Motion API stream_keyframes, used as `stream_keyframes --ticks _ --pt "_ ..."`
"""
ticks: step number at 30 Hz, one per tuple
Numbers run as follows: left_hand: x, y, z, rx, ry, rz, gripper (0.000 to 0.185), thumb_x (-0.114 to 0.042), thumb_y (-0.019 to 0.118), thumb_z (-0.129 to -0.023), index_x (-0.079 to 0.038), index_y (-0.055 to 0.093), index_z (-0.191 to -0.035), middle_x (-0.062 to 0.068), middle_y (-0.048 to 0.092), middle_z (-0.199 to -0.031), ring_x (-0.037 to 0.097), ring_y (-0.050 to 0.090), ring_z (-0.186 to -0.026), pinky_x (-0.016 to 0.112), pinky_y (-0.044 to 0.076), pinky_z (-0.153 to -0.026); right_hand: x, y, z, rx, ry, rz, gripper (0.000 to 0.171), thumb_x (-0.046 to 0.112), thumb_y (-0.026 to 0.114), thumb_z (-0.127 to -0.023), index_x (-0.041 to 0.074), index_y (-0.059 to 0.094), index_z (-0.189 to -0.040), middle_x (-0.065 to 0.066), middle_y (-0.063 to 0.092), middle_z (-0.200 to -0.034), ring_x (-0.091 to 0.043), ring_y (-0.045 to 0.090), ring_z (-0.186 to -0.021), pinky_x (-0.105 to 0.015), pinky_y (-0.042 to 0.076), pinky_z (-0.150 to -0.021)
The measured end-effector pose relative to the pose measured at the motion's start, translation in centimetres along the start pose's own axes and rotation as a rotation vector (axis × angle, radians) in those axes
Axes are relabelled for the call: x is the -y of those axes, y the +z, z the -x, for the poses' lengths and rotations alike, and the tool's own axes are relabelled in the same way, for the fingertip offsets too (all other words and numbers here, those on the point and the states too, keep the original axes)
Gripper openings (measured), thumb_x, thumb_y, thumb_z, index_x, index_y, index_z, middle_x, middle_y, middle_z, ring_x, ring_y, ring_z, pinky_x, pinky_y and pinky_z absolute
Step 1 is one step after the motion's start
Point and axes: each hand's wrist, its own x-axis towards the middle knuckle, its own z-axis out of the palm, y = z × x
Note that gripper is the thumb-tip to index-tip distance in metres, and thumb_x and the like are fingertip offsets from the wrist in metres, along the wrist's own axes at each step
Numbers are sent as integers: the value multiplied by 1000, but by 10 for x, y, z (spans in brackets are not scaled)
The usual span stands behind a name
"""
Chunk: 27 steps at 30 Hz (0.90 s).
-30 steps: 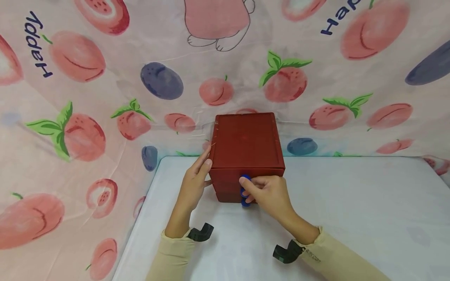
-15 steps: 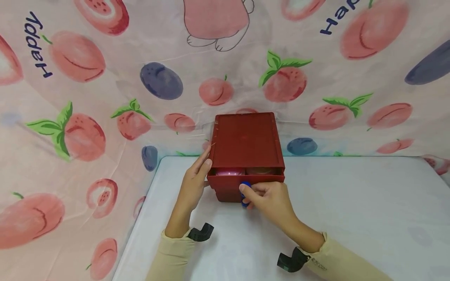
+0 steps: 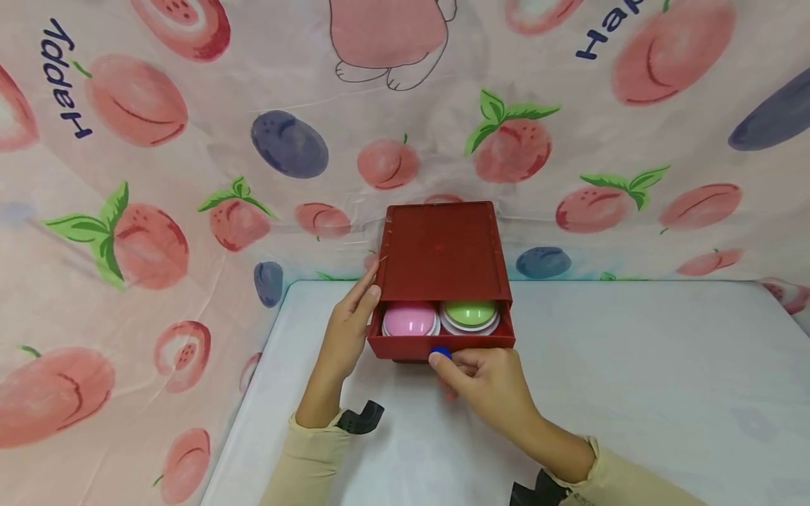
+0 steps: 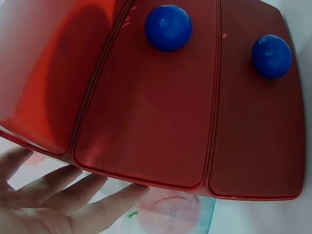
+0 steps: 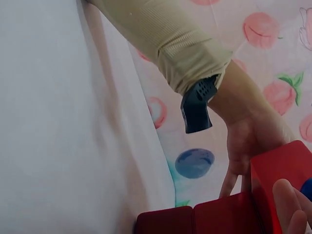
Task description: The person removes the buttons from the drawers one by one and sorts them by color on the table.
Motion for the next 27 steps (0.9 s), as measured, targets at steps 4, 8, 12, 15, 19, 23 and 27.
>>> stream_keyframes --ticks 4,8,12,15,19,23,27 --pt "1 -1 1 -8 -10 -6 51 -49 49 -105 -43 40 -155 -9 39 -162 23 44 -146 58 52 -102 2 1 6 25 11 -17 32 44 75 -92 24 76 -67 17 64 -54 -6 61 -52 -25 46 -48" --pt "1 -1 0 -10 -15 -13 54 -50 49 -105 -40 39 -157 -9 39 -162 24 43 -147 59 52 -101 4 0 9 33 24 -17 34 44 75 -92 19 77 -69 14 65 -54 -6 63 -52 -25 47 -49" --pt "0 0 0 -10 -13 -13 55 -51 49 -105 -38 39 -157 -11 38 -162 22 42 -148 58 51 -104 8 0 12 44 51 -23 34 46 75 -92 20 77 -70 11 66 -56 -5 63 -54 -24 51 -52" --pt "0 -1 -1 -7 -16 -4 55 -52 49 -104 -39 40 -157 -14 38 -162 19 40 -148 58 50 -105 10 0 15 56 73 -29 33 47 75 -91 21 77 -70 13 65 -56 -7 64 -54 -24 52 -53" --pt "1 -1 -2 -6 -15 0 54 -52 49 -104 -41 40 -156 -15 38 -162 20 40 -149 59 50 -104 12 -1 19 74 82 -51 31 45 76 -91 21 77 -70 13 65 -57 -7 64 -54 -24 54 -55" --pt "2 -1 -2 -6 -16 -6 53 -53 49 -104 -43 40 -155 -16 38 -161 20 39 -149 59 49 -105 13 -1 22 80 83 -66 32 43 76 -91 16 78 -73 12 67 -59 -7 64 -53 -24 57 -58" --pt "2 -1 -2 -2 -15 -10 54 -53 49 -104 -42 40 -156 -15 37 -162 21 38 -150 60 49 -105 13 -1 24 73 82 -56 33 43 76 -91 16 78 -73 15 66 -59 -5 64 -52 -24 56 -57"
